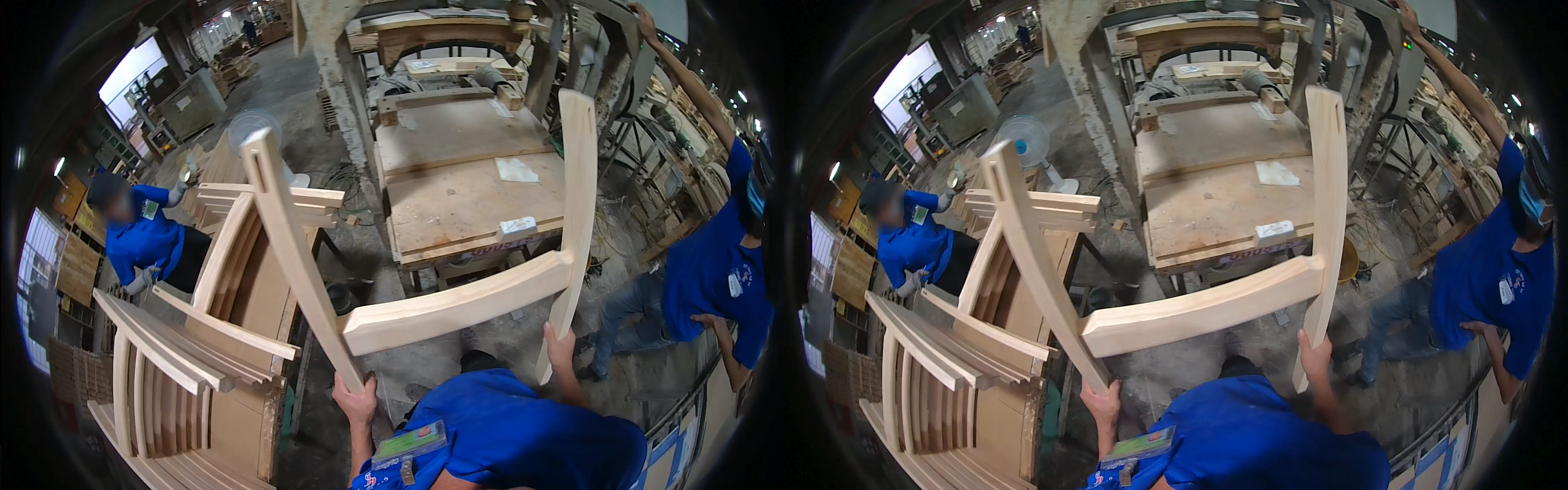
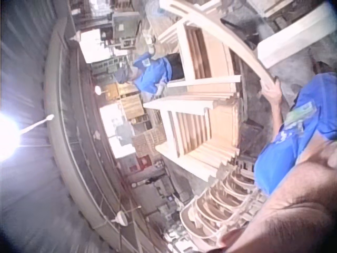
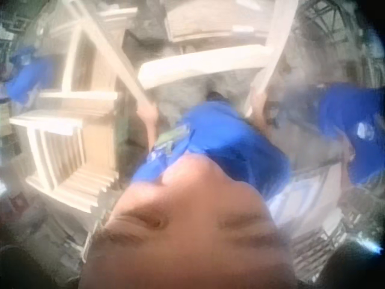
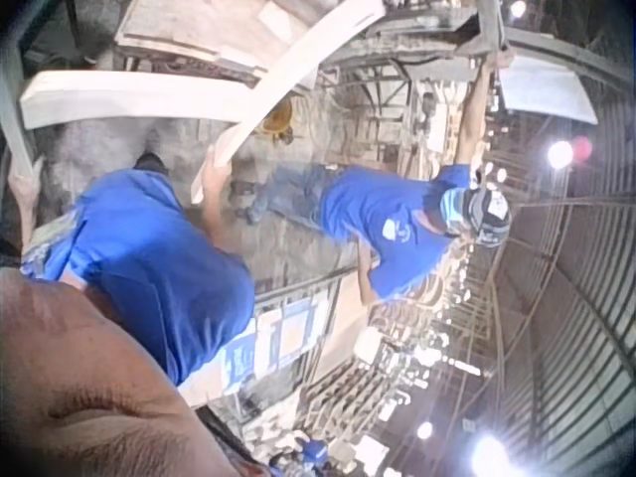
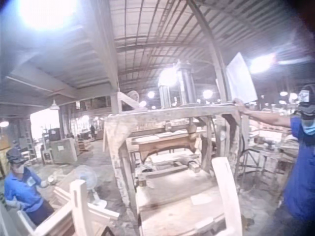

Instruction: The person assembles wooden chair frames by picking up frames and curved backrest pieces, placing them on a jig, and pressing them together. The person repeats this process for multiple units, moving finished frames aside.

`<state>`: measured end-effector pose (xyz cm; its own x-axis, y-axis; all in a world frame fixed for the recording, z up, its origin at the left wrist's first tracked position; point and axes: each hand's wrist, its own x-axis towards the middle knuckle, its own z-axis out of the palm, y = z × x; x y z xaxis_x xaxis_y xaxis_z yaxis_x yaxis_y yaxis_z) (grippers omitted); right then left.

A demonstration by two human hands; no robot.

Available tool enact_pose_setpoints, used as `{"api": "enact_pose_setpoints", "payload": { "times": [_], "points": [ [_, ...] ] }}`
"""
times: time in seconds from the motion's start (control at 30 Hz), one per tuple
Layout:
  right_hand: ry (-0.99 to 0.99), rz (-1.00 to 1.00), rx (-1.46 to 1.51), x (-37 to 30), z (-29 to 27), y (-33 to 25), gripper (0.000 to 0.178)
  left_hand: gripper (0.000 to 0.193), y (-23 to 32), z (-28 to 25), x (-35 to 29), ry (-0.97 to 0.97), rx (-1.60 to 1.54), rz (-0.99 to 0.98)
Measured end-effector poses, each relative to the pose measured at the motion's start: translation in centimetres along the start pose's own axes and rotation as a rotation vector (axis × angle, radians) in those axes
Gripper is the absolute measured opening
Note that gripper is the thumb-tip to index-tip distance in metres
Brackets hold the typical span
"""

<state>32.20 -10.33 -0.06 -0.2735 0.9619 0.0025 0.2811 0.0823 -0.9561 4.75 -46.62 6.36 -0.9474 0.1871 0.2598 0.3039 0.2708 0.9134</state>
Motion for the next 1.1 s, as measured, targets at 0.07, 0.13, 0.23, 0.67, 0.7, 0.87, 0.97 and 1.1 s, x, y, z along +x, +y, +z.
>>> {"api": "enact_pose_setpoints", "payload": {
  "times": [0.07, 0.13, 0.23, 0.67, 0.7, 0.87, 0.97, 1.1],
  "points": [
    [0.029, 0.048, -0.027, -0.7, -1.6, 1.5, 0.034, 0.030, 0.6, 1.4, -1.0, -0.056, 0.052, -0.049],
    [0.085, 0.066, -0.106, -0.2, -3.1, 2.9, 0.039, 0.030, 0.8, 3.3, -2.0, -0.116, 0.085, -0.140],
    [0.112, 0.062, -0.225, 2.3, -5.2, 4.4, 0.038, 0.028, 1.0, 7.3, -2.3, -0.140, 0.188, -0.250],
    [-0.071, 0.173, -0.629, 30.7, -5.6, 1.4, 0.056, 0.046, 2.5, 31.9, 11.3, -0.267, 0.306, -0.435],
    [-0.102, 0.163, -0.622, 31.6, -5.5, 1.6, 0.054, 0.047, 2.4, 32.9, 12.0, -0.299, 0.294, -0.487],
    [-0.213, 0.109, -0.534, 31.8, -6.9, 6.1, 0.046, 0.048, 0.8, 34.7, 12.0, -0.373, 0.372, -0.465],
    [-0.262, 0.209, -0.481, 29.8, -7.8, 4.8, 0.047, 0.049, 0.0, 34.2, 10.5, -0.365, 0.413, -0.458],
    [-0.250, 0.225, -0.503, 29.9, -8.4, 5.4, 0.046, 0.050, 0.9, 34.6, 11.0, -0.435, 0.375, -0.555]
  ]
}}
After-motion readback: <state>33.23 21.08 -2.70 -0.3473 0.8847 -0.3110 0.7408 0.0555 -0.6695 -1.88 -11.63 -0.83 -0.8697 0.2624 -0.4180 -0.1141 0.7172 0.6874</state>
